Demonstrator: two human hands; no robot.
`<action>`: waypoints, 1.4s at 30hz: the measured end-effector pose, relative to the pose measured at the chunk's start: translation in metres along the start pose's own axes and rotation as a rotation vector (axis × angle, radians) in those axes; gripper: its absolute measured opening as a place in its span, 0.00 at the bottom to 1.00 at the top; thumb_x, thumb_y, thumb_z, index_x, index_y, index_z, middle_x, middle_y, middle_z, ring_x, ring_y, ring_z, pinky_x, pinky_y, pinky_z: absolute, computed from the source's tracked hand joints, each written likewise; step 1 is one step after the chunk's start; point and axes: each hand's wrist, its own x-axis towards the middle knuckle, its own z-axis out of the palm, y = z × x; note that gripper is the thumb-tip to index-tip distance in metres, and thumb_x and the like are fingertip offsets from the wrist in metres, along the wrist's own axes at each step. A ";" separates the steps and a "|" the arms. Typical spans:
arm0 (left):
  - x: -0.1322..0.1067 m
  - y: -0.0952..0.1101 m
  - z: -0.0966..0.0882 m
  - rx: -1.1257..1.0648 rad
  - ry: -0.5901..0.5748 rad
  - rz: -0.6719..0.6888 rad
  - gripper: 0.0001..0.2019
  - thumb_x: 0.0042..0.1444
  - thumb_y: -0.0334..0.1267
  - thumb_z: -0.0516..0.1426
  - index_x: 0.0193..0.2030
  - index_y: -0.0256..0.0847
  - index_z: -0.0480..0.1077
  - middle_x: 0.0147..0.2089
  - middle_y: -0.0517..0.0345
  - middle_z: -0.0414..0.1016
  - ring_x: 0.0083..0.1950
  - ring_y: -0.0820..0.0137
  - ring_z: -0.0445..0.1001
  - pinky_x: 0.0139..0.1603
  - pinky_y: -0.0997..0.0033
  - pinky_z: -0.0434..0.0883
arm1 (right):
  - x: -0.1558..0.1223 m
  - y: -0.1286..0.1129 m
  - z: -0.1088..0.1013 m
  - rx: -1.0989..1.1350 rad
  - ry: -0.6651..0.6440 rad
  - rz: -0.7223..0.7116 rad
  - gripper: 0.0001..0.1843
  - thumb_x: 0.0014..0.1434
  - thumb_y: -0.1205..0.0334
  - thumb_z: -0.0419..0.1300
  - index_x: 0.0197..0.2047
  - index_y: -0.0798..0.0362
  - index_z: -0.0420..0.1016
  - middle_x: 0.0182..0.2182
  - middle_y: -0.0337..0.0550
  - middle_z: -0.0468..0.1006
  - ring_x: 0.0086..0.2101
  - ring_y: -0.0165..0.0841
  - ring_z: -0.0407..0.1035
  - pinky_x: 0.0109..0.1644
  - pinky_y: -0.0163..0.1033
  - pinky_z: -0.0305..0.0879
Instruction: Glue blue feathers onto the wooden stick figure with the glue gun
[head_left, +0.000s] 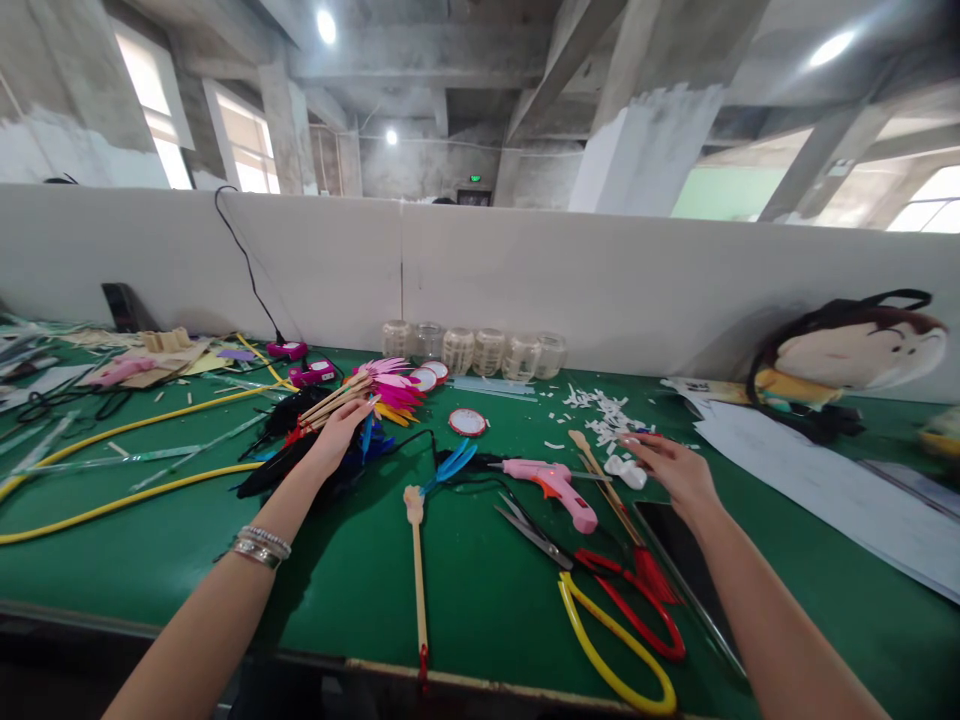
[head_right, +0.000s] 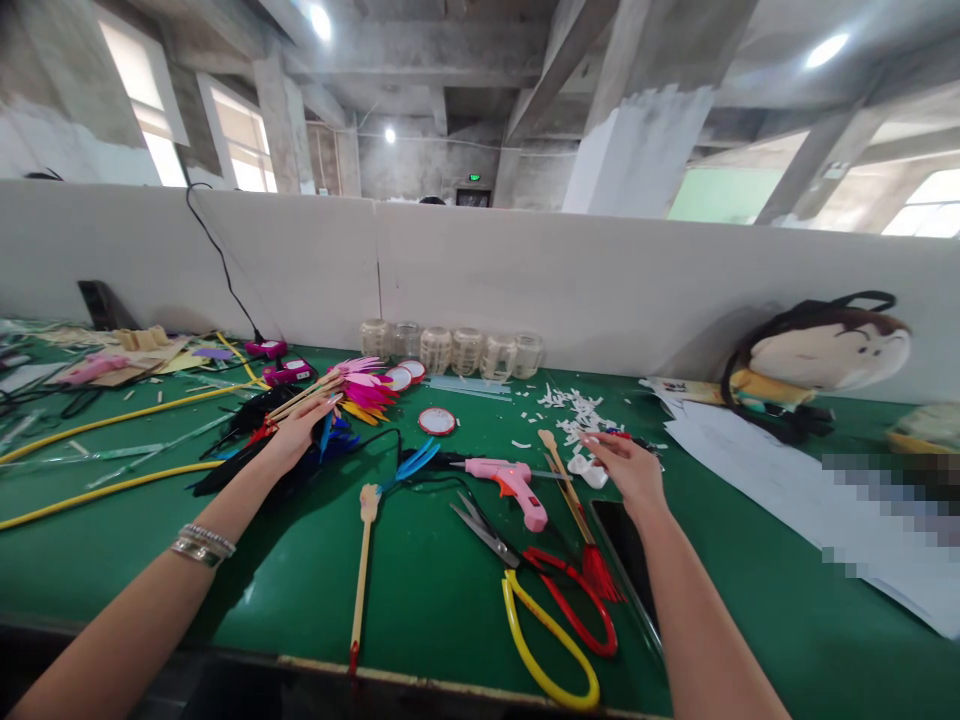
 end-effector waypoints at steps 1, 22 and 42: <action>0.000 0.000 0.000 0.001 -0.001 -0.002 0.15 0.36 0.49 0.62 0.22 0.38 0.70 0.24 0.61 0.70 0.27 0.74 0.66 0.30 0.75 0.62 | 0.000 -0.001 -0.001 -0.003 -0.027 0.009 0.27 0.43 0.46 0.58 0.38 0.60 0.76 0.24 0.45 0.77 0.23 0.32 0.68 0.26 0.35 0.62; 0.002 -0.001 -0.002 -0.057 -0.003 -0.030 0.13 0.36 0.46 0.64 0.21 0.37 0.72 0.23 0.61 0.71 0.25 0.75 0.66 0.28 0.76 0.63 | 0.000 0.001 -0.005 -0.199 -0.320 -0.120 0.23 0.43 0.47 0.56 0.34 0.56 0.77 0.33 0.47 0.78 0.37 0.41 0.70 0.42 0.42 0.62; 0.007 0.008 -0.003 -0.451 0.278 -0.018 0.05 0.44 0.36 0.61 0.26 0.38 0.70 0.24 0.63 0.74 0.28 0.76 0.73 0.33 0.78 0.68 | -0.003 0.010 -0.001 -0.181 -0.395 -0.171 0.18 0.41 0.52 0.56 0.34 0.52 0.76 0.36 0.44 0.78 0.38 0.41 0.70 0.44 0.41 0.64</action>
